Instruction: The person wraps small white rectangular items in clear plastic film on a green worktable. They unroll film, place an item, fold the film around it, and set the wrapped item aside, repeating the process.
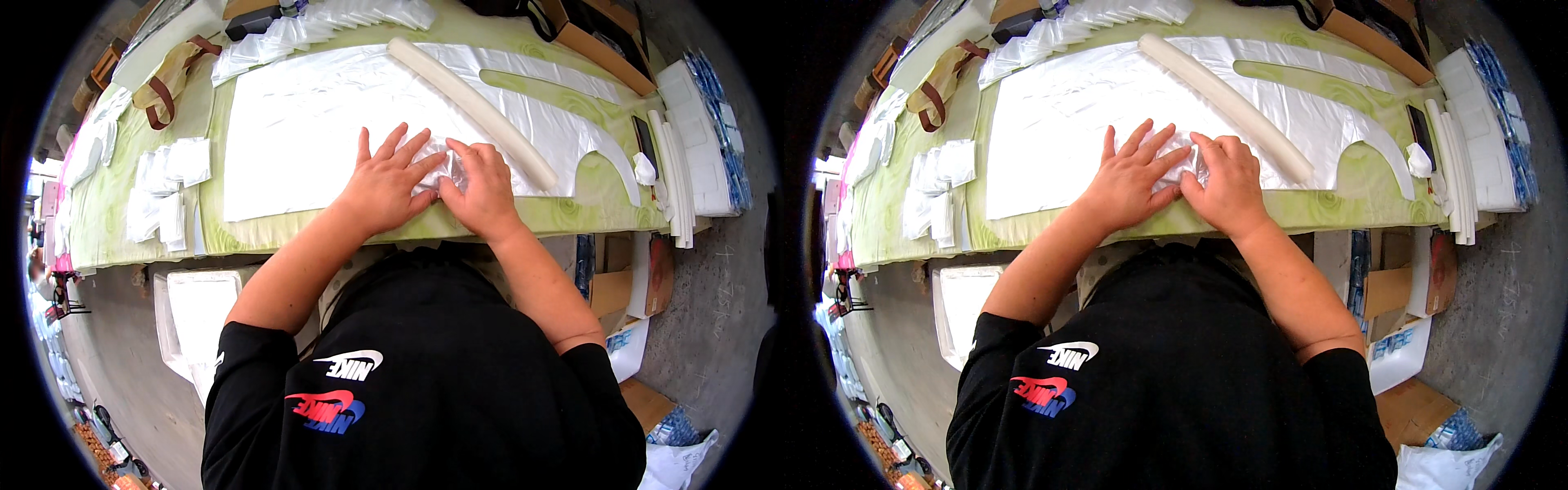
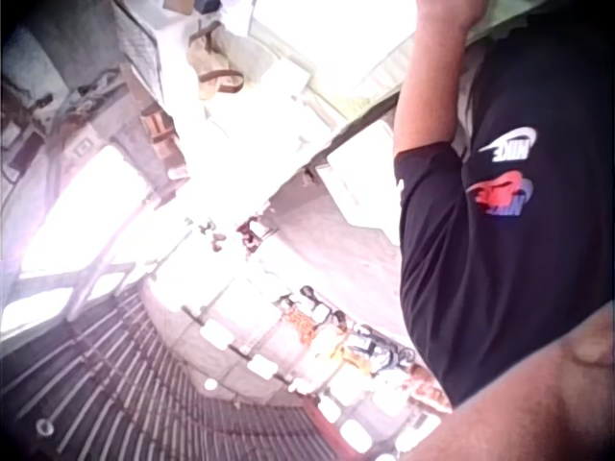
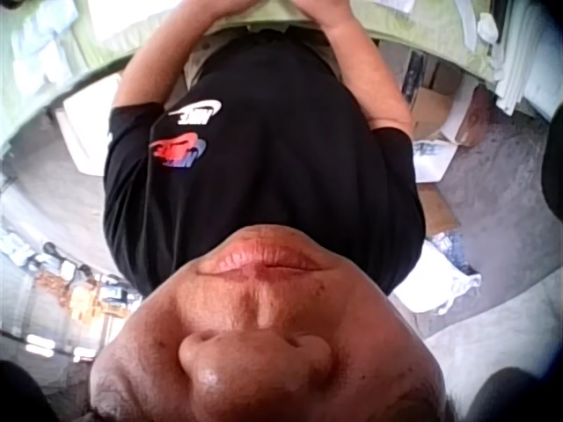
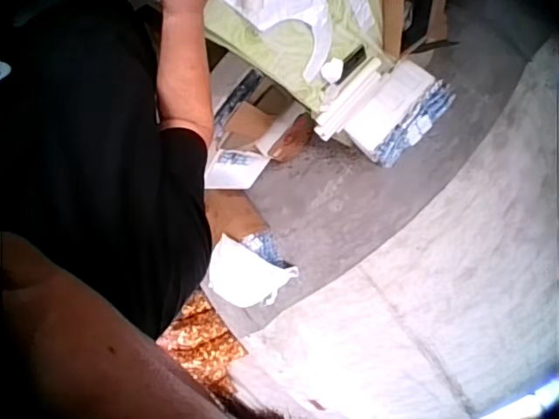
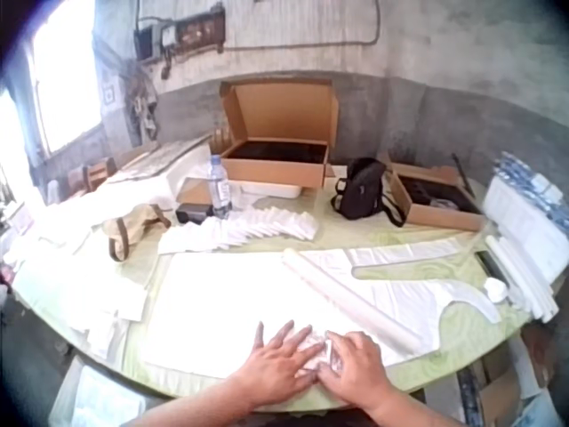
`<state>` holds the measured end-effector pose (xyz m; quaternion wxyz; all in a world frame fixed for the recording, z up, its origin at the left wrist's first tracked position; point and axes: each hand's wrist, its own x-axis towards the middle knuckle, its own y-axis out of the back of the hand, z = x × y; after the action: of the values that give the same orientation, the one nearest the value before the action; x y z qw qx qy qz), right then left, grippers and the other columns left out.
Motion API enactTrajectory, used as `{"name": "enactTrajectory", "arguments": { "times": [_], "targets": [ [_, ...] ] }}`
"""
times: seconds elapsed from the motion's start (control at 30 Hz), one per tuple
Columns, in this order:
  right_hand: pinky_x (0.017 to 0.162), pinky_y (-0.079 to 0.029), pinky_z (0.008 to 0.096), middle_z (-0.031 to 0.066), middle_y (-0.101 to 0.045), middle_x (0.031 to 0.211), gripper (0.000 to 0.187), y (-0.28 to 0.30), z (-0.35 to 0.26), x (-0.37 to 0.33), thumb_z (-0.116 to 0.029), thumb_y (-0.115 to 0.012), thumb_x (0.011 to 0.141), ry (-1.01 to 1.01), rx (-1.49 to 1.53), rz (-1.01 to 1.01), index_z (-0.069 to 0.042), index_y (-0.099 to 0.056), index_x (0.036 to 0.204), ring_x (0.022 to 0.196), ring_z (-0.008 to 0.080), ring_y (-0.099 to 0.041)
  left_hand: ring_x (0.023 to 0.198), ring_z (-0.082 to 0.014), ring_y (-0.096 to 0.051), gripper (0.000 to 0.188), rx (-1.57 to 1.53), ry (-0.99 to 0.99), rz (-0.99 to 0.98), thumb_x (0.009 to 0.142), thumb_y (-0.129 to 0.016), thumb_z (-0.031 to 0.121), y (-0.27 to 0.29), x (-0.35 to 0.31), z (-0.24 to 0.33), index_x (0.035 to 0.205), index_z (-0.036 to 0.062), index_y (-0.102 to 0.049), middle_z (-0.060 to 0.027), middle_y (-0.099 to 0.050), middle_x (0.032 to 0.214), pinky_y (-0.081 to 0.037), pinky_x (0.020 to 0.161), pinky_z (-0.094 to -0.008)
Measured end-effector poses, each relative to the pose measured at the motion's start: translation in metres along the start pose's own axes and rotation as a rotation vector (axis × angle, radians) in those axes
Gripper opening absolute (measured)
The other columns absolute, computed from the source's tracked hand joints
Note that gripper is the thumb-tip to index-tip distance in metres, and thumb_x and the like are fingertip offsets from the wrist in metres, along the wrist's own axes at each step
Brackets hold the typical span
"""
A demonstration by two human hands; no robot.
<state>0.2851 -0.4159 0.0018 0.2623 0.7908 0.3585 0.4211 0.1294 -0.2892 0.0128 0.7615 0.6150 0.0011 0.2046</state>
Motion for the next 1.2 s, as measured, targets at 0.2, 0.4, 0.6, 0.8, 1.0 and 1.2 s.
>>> {"name": "enactTrajectory", "arguments": {
  "times": [0.2,0.4,0.6,0.8,1.0,1.2],
  "targets": [
    [0.086,-0.046,0.0444,0.0075,-0.062,0.101,0.034,-0.009,0.006,0.003,-0.027,-0.072,0.080,-0.054,-0.110,-0.028,-0.012,-0.072,0.111,0.098,0.0307,-0.058,0.105,-0.0252,-0.065,0.029,-0.605,-0.144,0.141,0.087,-0.075,0.011,0.013,-0.060,0.021,0.114,0.0067,-0.067,-0.0087,-0.069,0.115,-0.049,0.097,-0.0402],
    [0.089,-0.044,0.0443,0.0069,-0.061,0.100,0.028,0.001,-0.002,-0.008,-0.026,-0.072,0.077,0.006,-0.073,-0.086,-0.012,-0.073,0.101,0.098,0.0308,-0.057,0.099,-0.0100,-0.061,0.031,-1.448,0.700,-0.314,0.103,-0.065,0.031,0.001,-0.119,0.031,0.117,0.0037,-0.063,-0.0027,-0.068,0.110,-0.051,0.086,-0.0266],
    [0.095,-0.042,0.0442,0.0087,-0.061,0.104,0.028,0.010,-0.034,-0.046,-0.022,-0.073,0.076,0.192,0.116,-0.166,-0.011,-0.070,0.102,0.104,0.0314,-0.057,0.098,-0.0138,-0.063,0.047,-1.849,0.982,-0.280,0.103,-0.062,0.039,-0.023,-0.104,0.044,0.130,0.0003,-0.057,-0.0070,-0.066,0.114,-0.051,0.086,-0.0292],
    [0.091,-0.049,0.0423,0.0125,-0.065,0.108,0.037,0.023,-0.053,-0.058,-0.016,-0.076,0.082,-0.057,0.415,-0.106,-0.007,-0.064,0.115,0.103,0.0313,-0.060,0.098,-0.0133,-0.066,0.031,-1.716,0.850,-0.186,0.104,-0.061,0.020,-0.012,-0.103,0.056,0.126,-0.0011,-0.063,-0.0056,-0.070,0.111,-0.053,0.091,-0.0296],
    [0.071,-0.049,0.0265,0.0013,-0.060,0.088,0.028,0.014,-0.064,-0.060,-0.005,-0.070,0.092,-0.299,0.671,-0.280,-0.006,-0.060,0.118,0.078,0.0102,-0.055,0.112,-0.0159,-0.062,0.053,-1.709,0.654,0.279,0.100,-0.064,0.004,0.001,-0.107,0.058,0.148,0.0025,-0.042,-0.0090,-0.062,0.127,-0.051,0.097,-0.0310],
    [0.073,-0.048,0.0252,0.0007,-0.059,0.092,0.026,-0.003,-0.066,-0.045,-0.004,-0.070,0.092,-0.308,0.776,-0.258,-0.006,-0.060,0.117,0.081,0.0096,-0.054,0.106,-0.0126,-0.062,0.017,-1.759,0.399,0.463,0.095,-0.060,-0.010,-0.009,-0.120,0.045,0.102,0.0052,-0.061,-0.0100,-0.054,0.140,-0.051,0.092,-0.0282]
  ]
}}
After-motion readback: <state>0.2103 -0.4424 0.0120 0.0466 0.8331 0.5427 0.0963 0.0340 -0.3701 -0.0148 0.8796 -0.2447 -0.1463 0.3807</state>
